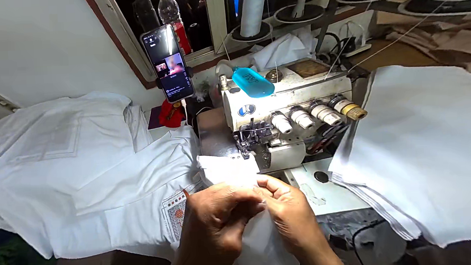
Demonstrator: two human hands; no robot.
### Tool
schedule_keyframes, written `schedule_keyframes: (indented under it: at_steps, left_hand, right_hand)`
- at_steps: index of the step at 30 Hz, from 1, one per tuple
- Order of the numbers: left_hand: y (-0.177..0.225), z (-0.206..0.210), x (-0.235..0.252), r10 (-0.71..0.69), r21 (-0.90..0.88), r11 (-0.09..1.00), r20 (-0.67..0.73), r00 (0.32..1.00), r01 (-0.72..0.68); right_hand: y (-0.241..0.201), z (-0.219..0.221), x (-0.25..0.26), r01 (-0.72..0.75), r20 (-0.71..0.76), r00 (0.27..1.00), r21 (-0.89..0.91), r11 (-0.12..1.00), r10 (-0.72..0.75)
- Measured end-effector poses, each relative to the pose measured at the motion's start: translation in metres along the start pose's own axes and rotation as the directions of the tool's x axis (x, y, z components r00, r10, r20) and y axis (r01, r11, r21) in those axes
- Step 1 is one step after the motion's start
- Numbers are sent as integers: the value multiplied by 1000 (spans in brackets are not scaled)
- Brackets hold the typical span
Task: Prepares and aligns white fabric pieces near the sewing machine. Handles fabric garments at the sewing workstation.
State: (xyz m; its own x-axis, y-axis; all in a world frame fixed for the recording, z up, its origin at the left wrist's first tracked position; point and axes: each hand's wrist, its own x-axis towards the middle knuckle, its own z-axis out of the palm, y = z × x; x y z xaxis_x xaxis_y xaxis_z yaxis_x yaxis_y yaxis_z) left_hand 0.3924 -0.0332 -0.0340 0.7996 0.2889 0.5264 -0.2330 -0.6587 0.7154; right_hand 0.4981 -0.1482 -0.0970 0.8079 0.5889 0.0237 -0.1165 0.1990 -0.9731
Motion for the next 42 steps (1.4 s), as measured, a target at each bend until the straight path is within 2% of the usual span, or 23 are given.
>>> schedule_keyframes:
  at_steps: [2,6,13,16,18,21,23,25,29,32,35,37,42]
  left_hand:
    - [-6,7,2,26,75,997,-38,999,-24]
    - [-28,15,-4,-38,173,983,-144,989,63]
    - [-22,10,-7,-47,238,967,-164,985,86]
    - [-23,2,-6,-108,266,956,-60,992,121]
    - [-22,-1,-4,-136,261,956,-1,991,131]
    - [-21,0,3,-92,320,942,-44,995,101]
    - [-26,1,18,-69,384,919,-76,995,93]
    - [-36,7,38,-84,444,890,-68,994,106]
    - [-72,34,47,-151,495,854,-58,987,160]
    - [-75,46,38,-249,636,743,-23,968,206]
    - [-73,52,46,-313,751,638,53,948,169]
    - [-74,51,54,-356,769,617,82,931,168]
    - [-76,51,58,-370,795,582,71,926,171]
  right_hand:
    - [-3,3,-7,39,20,999,33,999,-40]
    - [-3,7,-14,74,15,997,30,997,-74]
    - [-3,4,-20,125,83,989,-4,992,-124]
    - [-3,-1,-19,221,164,964,-62,973,-208]
    - [-5,-3,-20,205,198,961,-42,978,-192]
    - [-11,-1,-19,106,136,986,-44,993,-100]
    - [-12,1,-12,50,23,999,-193,980,-46]
    - [-9,0,4,-30,-91,996,-293,956,3]
    - [14,-13,20,-83,-213,977,-312,947,16]
    - [25,-18,11,42,-214,970,-316,948,-115]
    - [26,-17,14,193,-145,950,-416,889,-275]
    - [22,-18,20,162,-97,967,-485,860,-236]
    - [18,-19,25,94,-118,980,-439,893,-161]
